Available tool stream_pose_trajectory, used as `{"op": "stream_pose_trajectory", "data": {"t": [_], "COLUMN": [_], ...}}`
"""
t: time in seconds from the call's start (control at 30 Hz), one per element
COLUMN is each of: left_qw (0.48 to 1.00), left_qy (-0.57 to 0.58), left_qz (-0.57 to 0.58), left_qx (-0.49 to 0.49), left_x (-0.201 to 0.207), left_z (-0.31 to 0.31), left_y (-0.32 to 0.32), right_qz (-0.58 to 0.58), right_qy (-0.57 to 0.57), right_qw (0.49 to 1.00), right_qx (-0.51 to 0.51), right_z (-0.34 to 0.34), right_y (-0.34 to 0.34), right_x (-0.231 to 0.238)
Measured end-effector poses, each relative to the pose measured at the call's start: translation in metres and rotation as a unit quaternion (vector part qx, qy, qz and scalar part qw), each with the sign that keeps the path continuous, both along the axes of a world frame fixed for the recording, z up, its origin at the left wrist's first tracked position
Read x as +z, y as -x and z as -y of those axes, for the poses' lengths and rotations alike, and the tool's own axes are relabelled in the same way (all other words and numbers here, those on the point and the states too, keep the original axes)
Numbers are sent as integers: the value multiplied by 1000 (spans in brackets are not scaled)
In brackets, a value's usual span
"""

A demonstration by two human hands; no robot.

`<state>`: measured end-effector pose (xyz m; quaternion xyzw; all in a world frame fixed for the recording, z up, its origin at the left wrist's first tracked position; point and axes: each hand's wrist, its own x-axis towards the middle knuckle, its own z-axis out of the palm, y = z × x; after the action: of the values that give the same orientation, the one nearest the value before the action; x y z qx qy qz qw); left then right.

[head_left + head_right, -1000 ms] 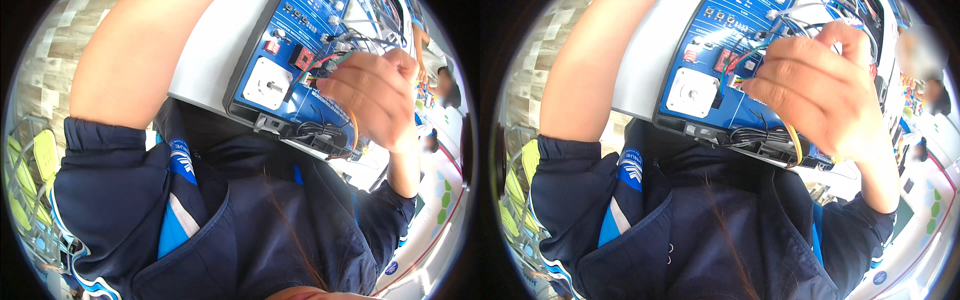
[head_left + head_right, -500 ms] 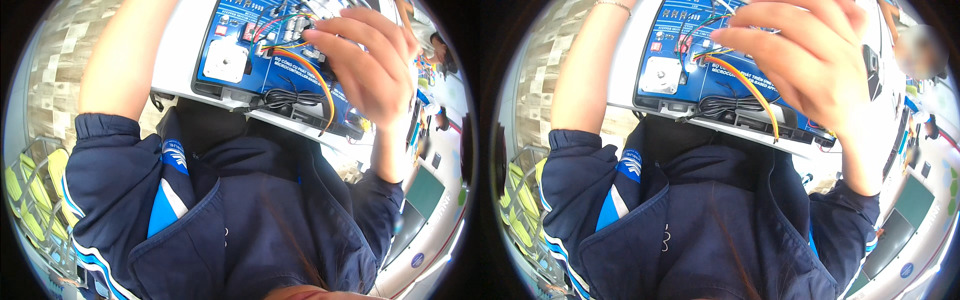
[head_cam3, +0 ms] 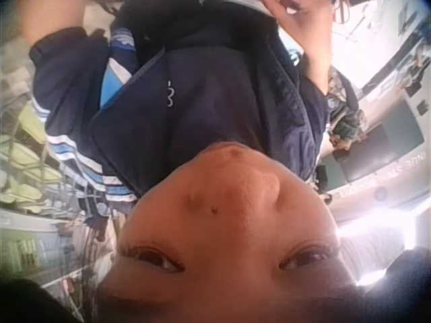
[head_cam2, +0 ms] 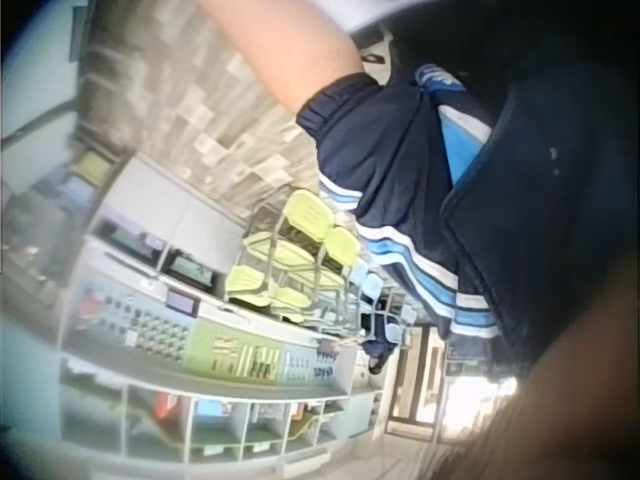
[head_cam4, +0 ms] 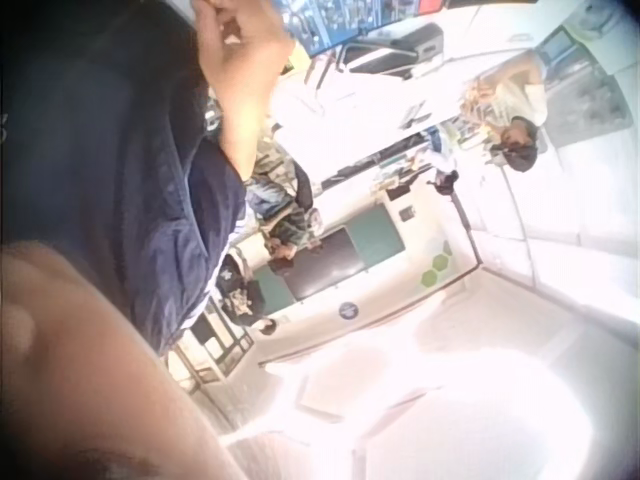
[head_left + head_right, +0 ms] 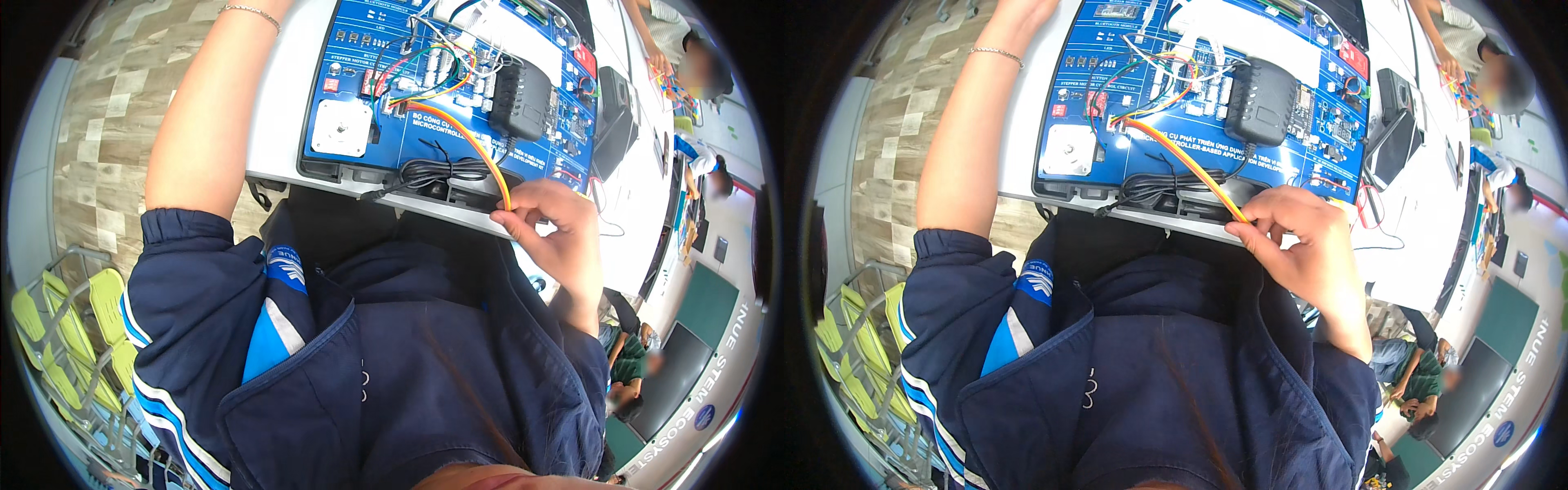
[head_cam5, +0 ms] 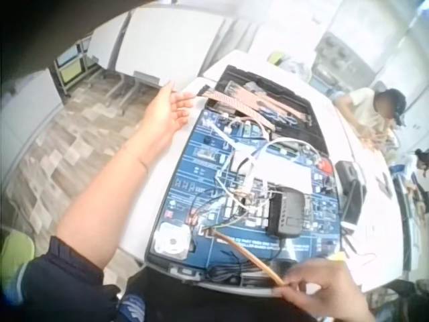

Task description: The person connects multiple jumper wires to a blue microcontroller development board. They insert individual wires into terminal blocks and ribbon cable connectors, then adjust and organize the wiring on the board.

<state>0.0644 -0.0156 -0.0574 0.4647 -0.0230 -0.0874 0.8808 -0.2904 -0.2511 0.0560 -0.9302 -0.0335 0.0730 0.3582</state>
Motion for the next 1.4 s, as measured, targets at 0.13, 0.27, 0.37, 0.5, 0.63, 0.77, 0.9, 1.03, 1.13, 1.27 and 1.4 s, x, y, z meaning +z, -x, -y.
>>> {"op": "stream_pose_trajectory", "data": {"t": [0.13,0.27,0.37,0.5,0.63,0.77,0.9,1.03,1.13,1.27,1.4], "left_qw": [990,901,902,796,766,767,783,839,882,817,741], "left_qy": [-73,-298,-275,-364,-425,-428,-409,-337,-284,-300,-250], "left_qz": [115,313,328,468,471,460,458,426,377,489,617], "left_qx": [-34,40,62,124,107,129,103,45,6,-47,-93], "left_x": [33,71,66,46,45,43,33,35,51,77,82], "left_z": [-7,-29,-42,-36,-29,-26,-32,-45,-49,-46,-17], "left_y": [22,90,170,226,239,236,234,227,215,181,145], "right_qz": [24,152,264,304,279,242,220,193,177,228,306], "right_qy": [-38,14,78,50,-19,-141,-210,-224,-270,-276,-249], "right_qw": [999,987,957,950,960,960,952,955,946,933,919], "right_qx": [-15,55,89,54,16,-9,-13,-24,-32,-28,-23], "right_z": [0,-8,-15,-21,-26,-31,-31,-31,-32,-37,-44], "right_y": [-7,-26,-44,-67,-74,-76,-80,-78,-76,-74,-76], "right_x": [8,22,19,-3,-23,-33,-36,-32,-28,-29,-38]}}
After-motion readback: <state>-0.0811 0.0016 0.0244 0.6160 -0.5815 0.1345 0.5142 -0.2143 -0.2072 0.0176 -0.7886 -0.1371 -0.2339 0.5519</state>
